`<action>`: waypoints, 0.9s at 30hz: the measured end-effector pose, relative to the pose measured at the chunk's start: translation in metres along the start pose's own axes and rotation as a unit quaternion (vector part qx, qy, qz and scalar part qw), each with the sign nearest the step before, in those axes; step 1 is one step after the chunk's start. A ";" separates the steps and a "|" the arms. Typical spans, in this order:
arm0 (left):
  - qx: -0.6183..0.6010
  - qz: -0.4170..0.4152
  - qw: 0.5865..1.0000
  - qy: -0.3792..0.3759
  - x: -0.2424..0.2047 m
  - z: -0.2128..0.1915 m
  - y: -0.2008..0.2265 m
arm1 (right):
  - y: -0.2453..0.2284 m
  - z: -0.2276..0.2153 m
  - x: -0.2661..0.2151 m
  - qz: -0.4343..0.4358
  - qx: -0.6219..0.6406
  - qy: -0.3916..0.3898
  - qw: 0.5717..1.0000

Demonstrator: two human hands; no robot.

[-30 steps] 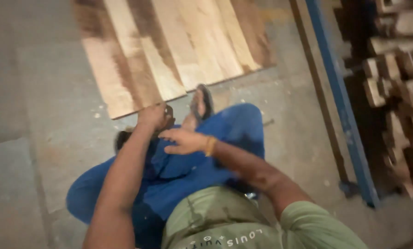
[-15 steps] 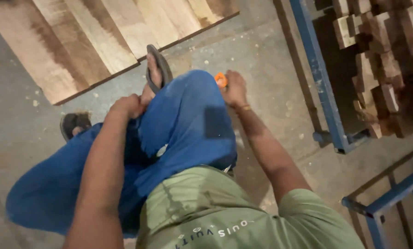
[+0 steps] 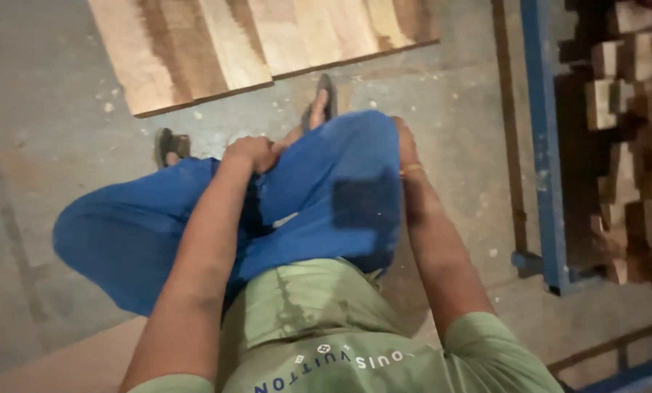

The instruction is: The person arranges wooden planks on the floor by hand, sanding some with sandpaper, then measures them with a tape measure, and finally aligns them on a wooden board.

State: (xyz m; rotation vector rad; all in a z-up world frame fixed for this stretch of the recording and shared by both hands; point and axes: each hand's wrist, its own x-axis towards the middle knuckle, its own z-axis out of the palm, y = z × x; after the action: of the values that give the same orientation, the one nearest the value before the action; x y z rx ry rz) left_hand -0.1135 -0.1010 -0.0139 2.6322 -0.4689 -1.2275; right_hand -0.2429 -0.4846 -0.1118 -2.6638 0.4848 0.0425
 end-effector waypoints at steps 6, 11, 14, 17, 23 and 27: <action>-0.086 0.078 0.991 0.062 0.010 0.001 -0.021 | -0.055 -0.086 0.056 0.137 0.696 -0.008 0.705; -0.377 0.234 0.879 0.177 0.013 -0.037 -0.011 | -0.205 -0.129 0.096 -0.058 0.531 -0.142 0.833; -0.540 0.263 0.784 0.157 -0.031 -0.098 -0.008 | -0.280 -0.063 0.111 -0.306 0.324 -0.165 0.880; -0.596 0.249 0.755 0.111 -0.028 -0.095 -0.043 | -0.364 -0.085 0.075 -0.325 0.381 -0.227 0.835; -0.424 0.270 0.843 0.193 0.001 -0.080 -0.129 | -0.352 -0.073 0.094 -0.332 0.180 -0.327 0.867; -0.226 0.148 0.932 0.241 0.042 -0.112 -0.210 | -0.296 -0.096 0.140 -0.236 0.113 -0.370 0.891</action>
State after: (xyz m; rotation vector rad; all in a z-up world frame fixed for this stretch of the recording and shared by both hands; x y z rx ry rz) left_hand 0.0402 0.0837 -0.0377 2.2436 -0.4096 -0.4900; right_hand -0.0143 -0.3211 0.0816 -2.2277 -0.3810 0.7672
